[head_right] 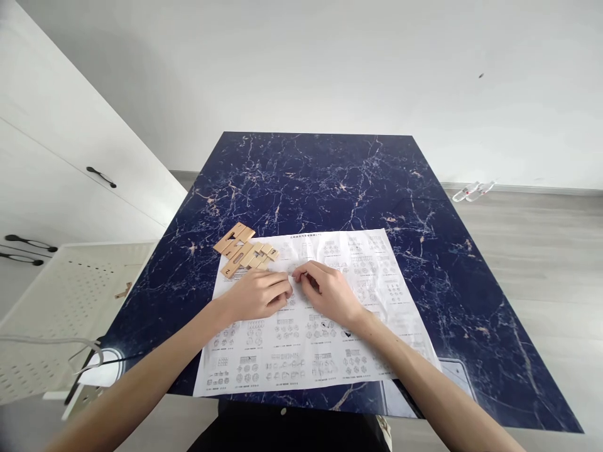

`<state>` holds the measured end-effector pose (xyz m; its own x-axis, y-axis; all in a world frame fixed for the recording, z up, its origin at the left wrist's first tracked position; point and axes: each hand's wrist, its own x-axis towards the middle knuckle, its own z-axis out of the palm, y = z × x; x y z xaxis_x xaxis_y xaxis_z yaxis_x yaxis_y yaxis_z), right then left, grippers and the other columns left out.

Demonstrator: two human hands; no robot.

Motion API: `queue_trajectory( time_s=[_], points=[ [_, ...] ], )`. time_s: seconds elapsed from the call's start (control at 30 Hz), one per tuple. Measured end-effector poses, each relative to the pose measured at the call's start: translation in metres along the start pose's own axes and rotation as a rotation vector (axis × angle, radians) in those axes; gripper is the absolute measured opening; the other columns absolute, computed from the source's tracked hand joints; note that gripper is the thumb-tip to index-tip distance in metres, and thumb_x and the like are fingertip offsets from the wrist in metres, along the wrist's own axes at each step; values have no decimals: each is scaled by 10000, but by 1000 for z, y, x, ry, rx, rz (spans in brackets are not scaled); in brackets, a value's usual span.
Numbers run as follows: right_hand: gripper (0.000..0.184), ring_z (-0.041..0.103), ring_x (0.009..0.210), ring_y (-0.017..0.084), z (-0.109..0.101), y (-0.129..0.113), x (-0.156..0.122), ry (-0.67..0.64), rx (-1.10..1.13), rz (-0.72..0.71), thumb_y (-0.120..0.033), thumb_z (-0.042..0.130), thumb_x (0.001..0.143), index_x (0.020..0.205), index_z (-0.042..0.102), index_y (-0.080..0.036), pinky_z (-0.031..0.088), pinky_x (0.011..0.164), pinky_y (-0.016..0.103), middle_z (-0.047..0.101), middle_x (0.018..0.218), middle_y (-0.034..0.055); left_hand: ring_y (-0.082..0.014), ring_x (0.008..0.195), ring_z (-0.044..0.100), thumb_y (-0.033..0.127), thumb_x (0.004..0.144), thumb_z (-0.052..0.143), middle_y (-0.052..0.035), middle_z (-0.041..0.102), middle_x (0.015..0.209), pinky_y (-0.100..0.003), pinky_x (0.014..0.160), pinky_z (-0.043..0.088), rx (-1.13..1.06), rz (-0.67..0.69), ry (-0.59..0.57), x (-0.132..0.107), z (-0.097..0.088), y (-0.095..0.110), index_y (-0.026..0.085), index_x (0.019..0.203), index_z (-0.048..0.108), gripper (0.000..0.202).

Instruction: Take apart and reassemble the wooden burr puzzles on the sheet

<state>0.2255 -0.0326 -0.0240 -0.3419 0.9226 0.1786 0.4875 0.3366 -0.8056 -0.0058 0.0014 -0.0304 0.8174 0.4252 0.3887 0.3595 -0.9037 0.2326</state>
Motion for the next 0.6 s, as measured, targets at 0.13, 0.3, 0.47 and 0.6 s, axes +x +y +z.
queue_trajectory(
  time_s=[0.13,0.3,0.47,0.6],
  points=[
    [215,662,704,173,1,0,0,9,3,-7,-168,493,1043,1024,694,-243,527,658,319,770,945,28,-127,547,573,102,1015,476,-11,715,776,-297,523,436,25,28,48,1,-3,1,185,857,660,257],
    [225,673,732,176,2,1,2,13,3,-19,-169,478,1044,1028,692,-235,533,680,324,777,966,37,-130,575,594,65,959,492,9,699,749,-295,560,477,25,9,141,3,-8,3,203,824,634,239],
    [222,668,730,172,3,2,2,25,4,-31,-155,490,1034,1029,696,-236,526,673,317,779,977,34,-138,622,628,49,940,508,22,696,750,-297,607,498,31,-27,304,4,-15,1,225,849,615,225],
    [222,636,675,156,4,3,2,17,15,-14,-175,487,1051,1028,700,-232,486,611,301,778,981,39,-201,863,709,119,994,544,-26,731,903,-362,813,572,58,-201,500,5,-29,-16,231,973,625,141]
  ],
)
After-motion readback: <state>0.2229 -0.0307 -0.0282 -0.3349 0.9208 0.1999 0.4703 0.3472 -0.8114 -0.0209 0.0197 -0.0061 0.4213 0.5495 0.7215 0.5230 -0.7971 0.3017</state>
